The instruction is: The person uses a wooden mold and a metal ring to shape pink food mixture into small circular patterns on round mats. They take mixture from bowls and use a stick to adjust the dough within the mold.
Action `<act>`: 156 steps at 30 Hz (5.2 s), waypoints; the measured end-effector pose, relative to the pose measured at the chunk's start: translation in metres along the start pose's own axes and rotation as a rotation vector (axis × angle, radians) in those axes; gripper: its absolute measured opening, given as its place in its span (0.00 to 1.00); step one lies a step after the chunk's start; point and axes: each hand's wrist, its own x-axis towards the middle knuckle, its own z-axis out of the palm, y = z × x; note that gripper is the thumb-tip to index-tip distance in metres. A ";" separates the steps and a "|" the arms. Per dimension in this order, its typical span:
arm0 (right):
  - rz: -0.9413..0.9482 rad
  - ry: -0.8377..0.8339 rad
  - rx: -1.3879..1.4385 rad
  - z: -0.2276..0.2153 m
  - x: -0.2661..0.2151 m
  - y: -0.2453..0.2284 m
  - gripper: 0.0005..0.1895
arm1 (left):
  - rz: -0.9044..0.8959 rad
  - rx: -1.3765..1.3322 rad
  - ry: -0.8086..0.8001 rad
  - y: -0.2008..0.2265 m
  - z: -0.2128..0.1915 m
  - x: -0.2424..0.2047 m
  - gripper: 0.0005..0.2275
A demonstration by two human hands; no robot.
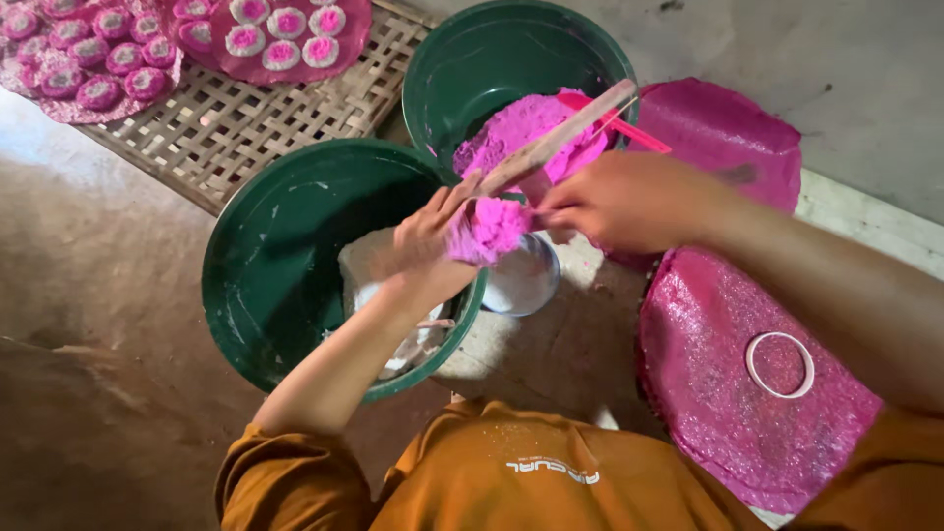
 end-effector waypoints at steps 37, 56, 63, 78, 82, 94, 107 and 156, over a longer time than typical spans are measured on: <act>-0.141 0.371 -0.849 0.068 -0.037 -0.064 0.15 | 0.002 -0.105 -0.071 0.023 0.011 -0.002 0.26; -0.125 0.269 -0.833 0.026 -0.030 -0.085 0.12 | -0.157 -0.089 -0.078 0.032 0.001 0.010 0.26; 0.050 0.280 -0.449 0.016 -0.092 -0.045 0.20 | -0.822 -0.466 0.025 0.021 -0.034 0.007 0.20; -0.105 0.490 0.631 0.137 -0.022 -0.001 0.18 | -0.218 0.149 0.301 -0.004 -0.022 0.008 0.17; -0.135 0.693 0.641 0.127 -0.009 0.020 0.21 | -0.249 0.230 0.263 0.013 -0.012 0.018 0.21; -0.243 0.761 0.403 0.046 -0.042 0.035 0.18 | -0.618 -1.325 0.077 -0.064 -0.014 -0.022 0.26; -0.057 0.363 0.177 0.066 0.040 0.075 0.25 | -0.531 -1.684 0.142 -0.016 -0.073 -0.028 0.21; 0.504 0.785 1.574 0.343 -0.422 0.112 0.58 | 0.155 -0.429 -0.796 0.294 0.288 0.066 0.24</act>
